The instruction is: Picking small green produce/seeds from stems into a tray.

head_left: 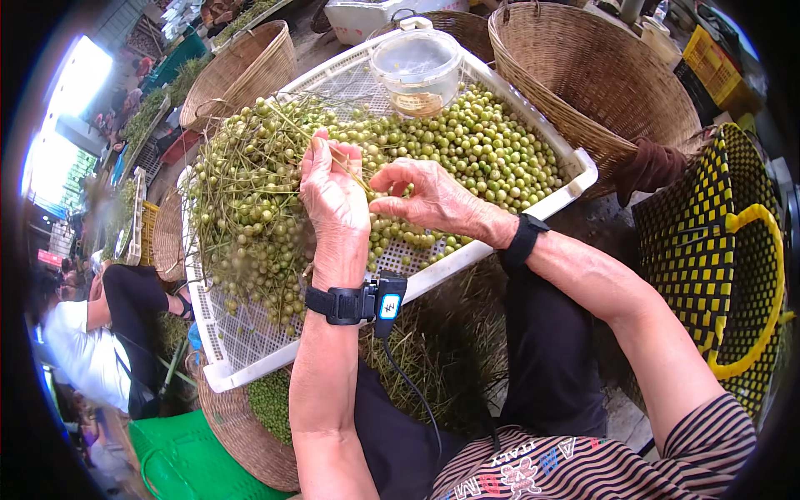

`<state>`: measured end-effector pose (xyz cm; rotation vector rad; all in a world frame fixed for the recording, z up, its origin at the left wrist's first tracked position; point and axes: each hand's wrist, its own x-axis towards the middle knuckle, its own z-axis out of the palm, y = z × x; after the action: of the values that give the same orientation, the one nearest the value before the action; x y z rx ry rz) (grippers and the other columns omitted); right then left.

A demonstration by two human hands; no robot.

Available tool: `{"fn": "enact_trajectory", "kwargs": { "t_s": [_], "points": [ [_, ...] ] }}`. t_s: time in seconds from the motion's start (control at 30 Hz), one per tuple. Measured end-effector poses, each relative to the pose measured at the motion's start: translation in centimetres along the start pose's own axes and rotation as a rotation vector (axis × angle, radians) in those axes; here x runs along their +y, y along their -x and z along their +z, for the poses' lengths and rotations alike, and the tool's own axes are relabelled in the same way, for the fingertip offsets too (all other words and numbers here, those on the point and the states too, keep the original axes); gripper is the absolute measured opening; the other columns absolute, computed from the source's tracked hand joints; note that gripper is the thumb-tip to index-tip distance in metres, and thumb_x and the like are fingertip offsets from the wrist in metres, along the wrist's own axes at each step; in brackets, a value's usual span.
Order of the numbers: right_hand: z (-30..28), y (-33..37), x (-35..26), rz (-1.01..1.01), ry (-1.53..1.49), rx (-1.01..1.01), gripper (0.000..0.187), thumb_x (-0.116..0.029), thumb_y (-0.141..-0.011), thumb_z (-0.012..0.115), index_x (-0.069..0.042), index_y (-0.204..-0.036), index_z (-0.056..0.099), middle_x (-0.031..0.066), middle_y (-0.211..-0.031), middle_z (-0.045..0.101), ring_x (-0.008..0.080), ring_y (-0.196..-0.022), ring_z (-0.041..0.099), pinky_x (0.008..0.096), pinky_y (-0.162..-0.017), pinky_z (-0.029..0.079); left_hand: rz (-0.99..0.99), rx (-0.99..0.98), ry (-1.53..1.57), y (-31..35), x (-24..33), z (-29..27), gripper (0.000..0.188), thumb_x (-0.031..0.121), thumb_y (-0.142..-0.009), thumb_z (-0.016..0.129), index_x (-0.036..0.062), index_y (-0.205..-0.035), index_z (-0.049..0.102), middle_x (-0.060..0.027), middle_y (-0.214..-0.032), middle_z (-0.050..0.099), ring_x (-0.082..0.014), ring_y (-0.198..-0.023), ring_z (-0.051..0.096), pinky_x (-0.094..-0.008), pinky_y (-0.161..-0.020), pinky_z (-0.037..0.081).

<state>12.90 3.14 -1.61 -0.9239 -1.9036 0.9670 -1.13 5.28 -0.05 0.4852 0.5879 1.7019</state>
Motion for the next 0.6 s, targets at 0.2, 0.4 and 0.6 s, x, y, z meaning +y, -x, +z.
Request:
{"fn": "enact_trajectory", "kwargs": {
  "t_s": [0.2, 0.4, 0.6],
  "points": [
    [0.7, -0.1, 1.2, 0.043, -0.124, 0.038, 0.022, -0.017, -0.078, 0.061, 0.002, -0.089, 0.061, 0.0067, -0.069, 0.06, 0.0099, -0.064, 0.054, 0.0263, -0.059, 0.045, -0.016, -0.06, -0.164, 0.5, 0.0, 0.5, 0.041, 0.02, -0.082, 0.06, 0.0055, -0.118, 0.046, -0.0049, -0.1, 0.055, -0.0142, -0.093, 0.052, -0.037, -0.088, 0.039],
    [-0.3, -0.2, 1.3, 0.174, -0.497, 0.065, 0.017, -0.011, -0.079, 0.058, 0.006, -0.081, 0.06, 0.0023, -0.07, 0.06, 0.0084, -0.063, 0.055, 0.0243, -0.058, 0.046, -0.285, -0.328, -0.754, 1.6, -0.2, -0.1, 0.03, 0.023, -0.087, 0.053, 0.0047, -0.111, 0.051, -0.0036, -0.104, 0.055, -0.0112, -0.092, 0.052, -0.0269, -0.077, 0.043],
    [0.5, -0.3, 1.1, 0.078, -0.205, 0.186, 0.016, -0.011, -0.075, 0.06, 0.005, -0.077, 0.06, 0.0043, -0.063, 0.06, 0.0081, -0.06, 0.055, 0.0253, -0.055, 0.046, -0.12, -0.137, -0.657, 2.2, -2.2, -0.4, 0.02, 0.016, -0.088, 0.051, -0.0002, -0.099, 0.055, -0.0079, -0.091, 0.06, -0.0145, -0.081, 0.058, -0.0266, -0.075, 0.045]
  ]
}}
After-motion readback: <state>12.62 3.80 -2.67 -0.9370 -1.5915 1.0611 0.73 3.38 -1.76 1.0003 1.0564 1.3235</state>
